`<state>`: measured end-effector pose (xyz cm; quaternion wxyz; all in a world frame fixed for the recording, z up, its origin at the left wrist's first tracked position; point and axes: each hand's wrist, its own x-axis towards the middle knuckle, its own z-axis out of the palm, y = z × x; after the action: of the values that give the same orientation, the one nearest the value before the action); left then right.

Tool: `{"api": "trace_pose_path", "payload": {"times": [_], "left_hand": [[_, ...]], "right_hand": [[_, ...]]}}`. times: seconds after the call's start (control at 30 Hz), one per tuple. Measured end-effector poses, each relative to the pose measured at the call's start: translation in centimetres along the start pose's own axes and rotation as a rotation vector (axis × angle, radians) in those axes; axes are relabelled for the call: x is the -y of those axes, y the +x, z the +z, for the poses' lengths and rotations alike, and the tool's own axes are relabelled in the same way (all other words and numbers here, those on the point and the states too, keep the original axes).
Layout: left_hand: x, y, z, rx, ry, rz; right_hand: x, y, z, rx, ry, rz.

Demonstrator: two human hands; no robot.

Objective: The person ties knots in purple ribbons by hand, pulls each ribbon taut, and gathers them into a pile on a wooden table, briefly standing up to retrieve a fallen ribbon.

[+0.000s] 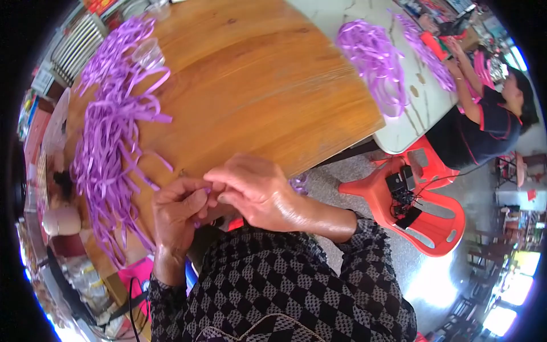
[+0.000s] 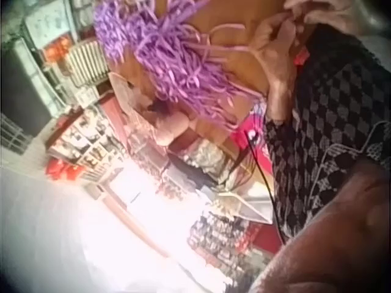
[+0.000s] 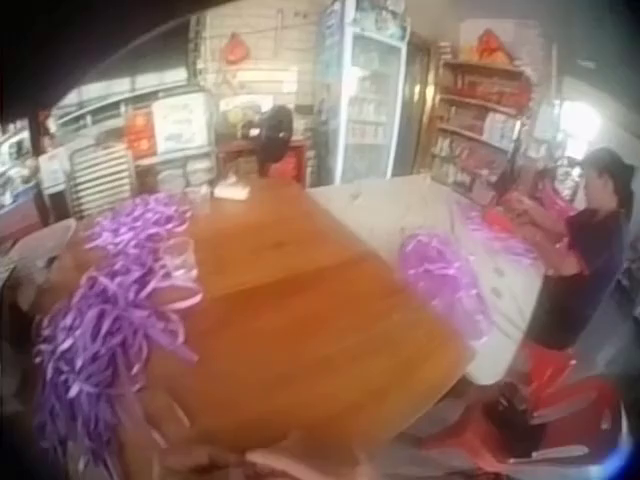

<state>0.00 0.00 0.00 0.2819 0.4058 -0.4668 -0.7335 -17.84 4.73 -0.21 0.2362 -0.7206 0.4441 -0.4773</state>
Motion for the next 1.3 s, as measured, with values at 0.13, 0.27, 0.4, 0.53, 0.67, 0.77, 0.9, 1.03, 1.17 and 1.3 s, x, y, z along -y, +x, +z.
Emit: {"api": "trace_pose_path", "payload": {"times": [0.13, 0.27, 0.4, 0.53, 0.67, 0.77, 0.9, 1.03, 1.17, 1.3], "left_hand": [[-0.4, 0.2, 0.8, -0.058, -0.138, 0.016], [0.4, 0.3, 0.2, -0.069, -0.11, 0.033], [0.6, 0.3, 0.0, -0.021, -0.13, 0.029], [0.7, 0.3, -0.1, 0.005, -0.11, -0.023], [0.5, 0.3, -0.2, -0.001, -0.102, -0.058], [0.7, 0.4, -0.3, 0.054, -0.117, -0.055], [-0.1, 0.3, -0.1, 0.027, -0.124, -0.175], [-0.8, 0.2, -0.9, 0.062, -0.029, -0.181], [-1.1, 0.2, -1.6, 0.106, 0.021, -0.188], [-1.1, 0.1, -1.5, 0.093, 0.0, -0.164]], "right_hand": [[-0.7, 0.5, 0.6, -0.1, 0.123, -0.002], [-1.3, 0.8, 1.3, -0.119, 0.004, -0.088], [-1.7, 0.4, 1.5, -0.114, -0.045, -0.1], [-1.7, 0.4, 1.5, -0.05, -0.038, -0.062], [-1.6, 0.8, 1.6, -0.069, 0.036, -0.045], [-1.3, 0.9, 1.7, -0.034, 0.139, 0.004], [-1.8, 0.7, 1.3, -0.02, 0.1, -0.097], [-1.3, 0.5, 0.8, 0.098, 0.148, 0.028], [-1.3, 0.3, 1.0, 0.139, 0.17, 0.083], [-1.5, 0.6, 0.8, 0.127, 0.155, 0.007]]}}
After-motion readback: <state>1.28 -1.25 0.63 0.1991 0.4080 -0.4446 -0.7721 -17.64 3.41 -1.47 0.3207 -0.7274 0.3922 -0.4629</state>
